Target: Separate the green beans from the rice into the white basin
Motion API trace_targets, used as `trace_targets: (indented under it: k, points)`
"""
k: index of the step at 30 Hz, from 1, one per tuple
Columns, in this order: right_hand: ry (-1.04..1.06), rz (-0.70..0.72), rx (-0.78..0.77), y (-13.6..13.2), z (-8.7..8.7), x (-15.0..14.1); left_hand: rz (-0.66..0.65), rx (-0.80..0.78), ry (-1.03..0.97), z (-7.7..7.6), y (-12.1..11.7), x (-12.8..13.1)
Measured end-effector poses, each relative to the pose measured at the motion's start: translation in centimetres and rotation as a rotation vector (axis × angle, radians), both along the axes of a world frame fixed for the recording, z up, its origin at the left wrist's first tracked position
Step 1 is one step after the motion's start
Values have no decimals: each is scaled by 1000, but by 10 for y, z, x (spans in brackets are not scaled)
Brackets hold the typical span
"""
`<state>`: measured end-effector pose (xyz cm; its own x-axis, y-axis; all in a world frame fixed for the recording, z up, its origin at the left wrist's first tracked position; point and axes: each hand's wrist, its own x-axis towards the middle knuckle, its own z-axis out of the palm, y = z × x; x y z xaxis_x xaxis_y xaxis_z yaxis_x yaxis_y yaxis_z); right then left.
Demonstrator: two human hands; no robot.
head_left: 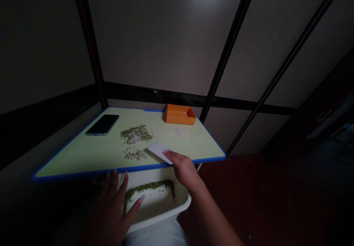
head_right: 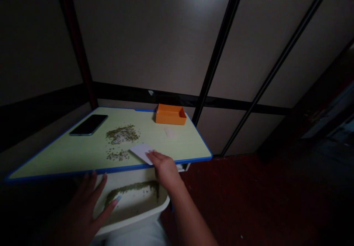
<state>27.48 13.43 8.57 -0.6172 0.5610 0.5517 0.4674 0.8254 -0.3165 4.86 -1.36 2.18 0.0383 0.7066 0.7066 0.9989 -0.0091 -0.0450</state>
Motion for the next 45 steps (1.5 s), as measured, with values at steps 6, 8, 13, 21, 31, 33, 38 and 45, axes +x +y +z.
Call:
trace_targets:
  k: [6, 8, 13, 21, 31, 33, 38, 45]
  points:
    - [78, -84, -44, 17, -2, 7, 5, 2, -3, -4, 1, -2]
    - [105, -115, -67, 25, 0, 12, 4, 0, 0, -4, 1, -2]
    - [138, -205, -113, 45, 8, 26, 1, 0, 1, -2, 1, -1]
    - [208, -253, -114, 62, 3, 31, -14, -4, 6, -2, 2, -1]
    - [325, -137, -69, 43, -5, 33, 12, -20, -34, 1, -1, 2]
    - [344, -71, -62, 32, -7, 30, 19, -22, -48, 1, -2, 3]
    - [374, 64, -19, 10, -14, 24, 22, -56, -79, 0, -3, 2]
    - [333, 11, -26, 9, -14, 19, 19, -61, -106, -1, -3, 3]
